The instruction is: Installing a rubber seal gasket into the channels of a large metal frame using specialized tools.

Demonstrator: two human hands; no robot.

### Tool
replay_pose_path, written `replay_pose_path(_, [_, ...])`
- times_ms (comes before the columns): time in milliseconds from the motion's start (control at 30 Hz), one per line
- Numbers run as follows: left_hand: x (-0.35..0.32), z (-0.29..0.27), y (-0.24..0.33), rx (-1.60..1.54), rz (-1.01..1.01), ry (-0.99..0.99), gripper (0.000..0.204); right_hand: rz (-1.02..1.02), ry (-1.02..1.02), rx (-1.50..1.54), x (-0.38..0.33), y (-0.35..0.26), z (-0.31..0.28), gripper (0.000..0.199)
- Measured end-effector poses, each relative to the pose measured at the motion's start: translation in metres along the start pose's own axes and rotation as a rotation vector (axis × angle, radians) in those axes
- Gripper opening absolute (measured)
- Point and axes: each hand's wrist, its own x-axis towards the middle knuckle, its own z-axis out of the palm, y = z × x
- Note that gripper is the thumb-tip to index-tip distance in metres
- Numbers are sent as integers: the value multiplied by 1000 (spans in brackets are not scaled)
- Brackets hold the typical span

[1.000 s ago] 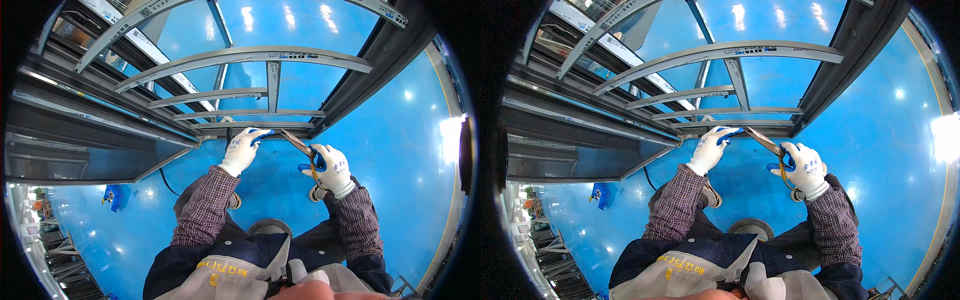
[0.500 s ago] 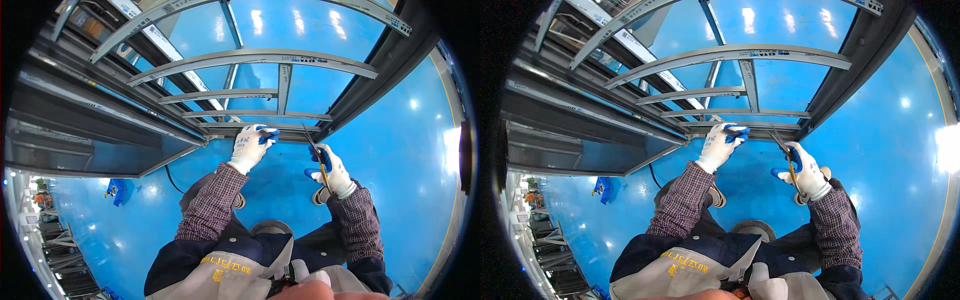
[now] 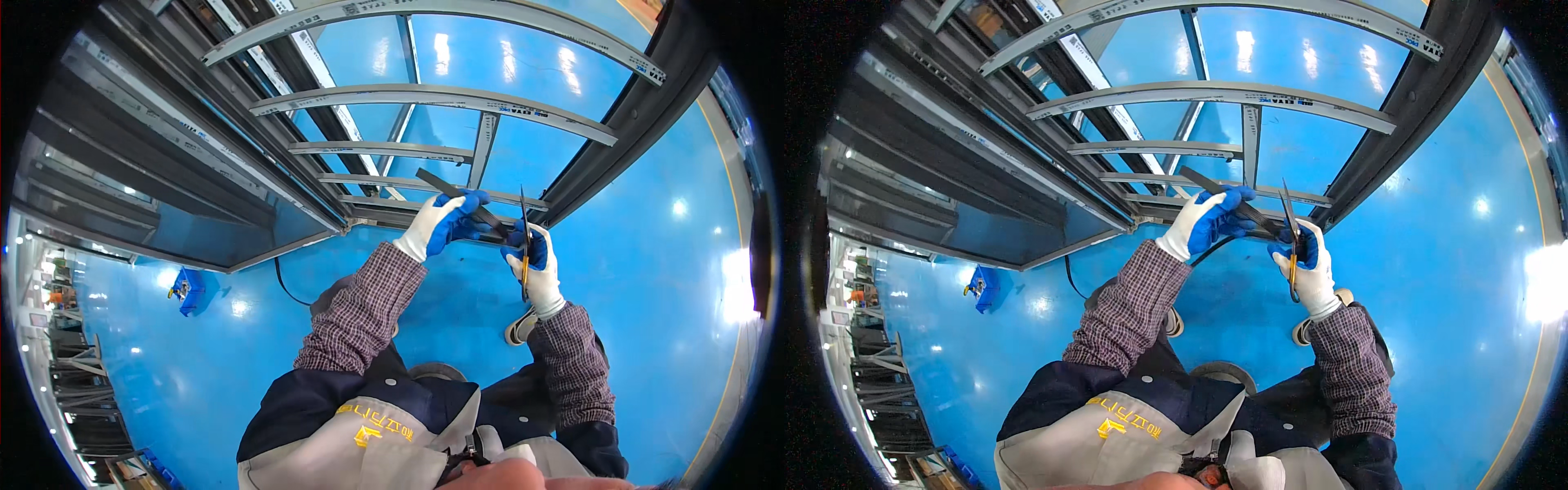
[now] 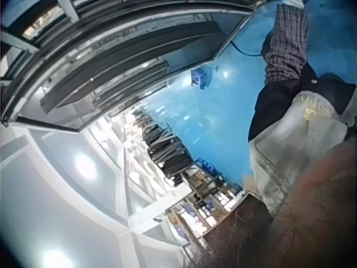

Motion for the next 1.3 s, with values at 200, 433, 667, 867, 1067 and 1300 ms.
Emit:
replay_pose_path(200, [6, -29, -21, -326, 55, 40, 32, 228, -11, 492, -12, 22, -9, 46])
replay_pose_path(433, [-10, -25, -38, -568, -23, 31, 33, 457, 17, 865, -22, -14, 11, 45])
replay_pose_path(667, [-20, -14, -59, -621, -183, 43, 34, 174, 94, 882, -13, -11, 5, 47])
replay_pose_path(867, [-34, -10, -80, -611, -290, 36, 37, 128, 106, 921, -13, 0, -22, 48])
replay_pose_path(1067, [-36, -9, -100, -632, -324, 32, 38, 289, 273, 927, -4, 3, -46, 47])
replay_pose_path(1300, [-48, 14, -110, -661, -278, 60, 39, 308, 183, 1075, -2, 19, -79, 39])
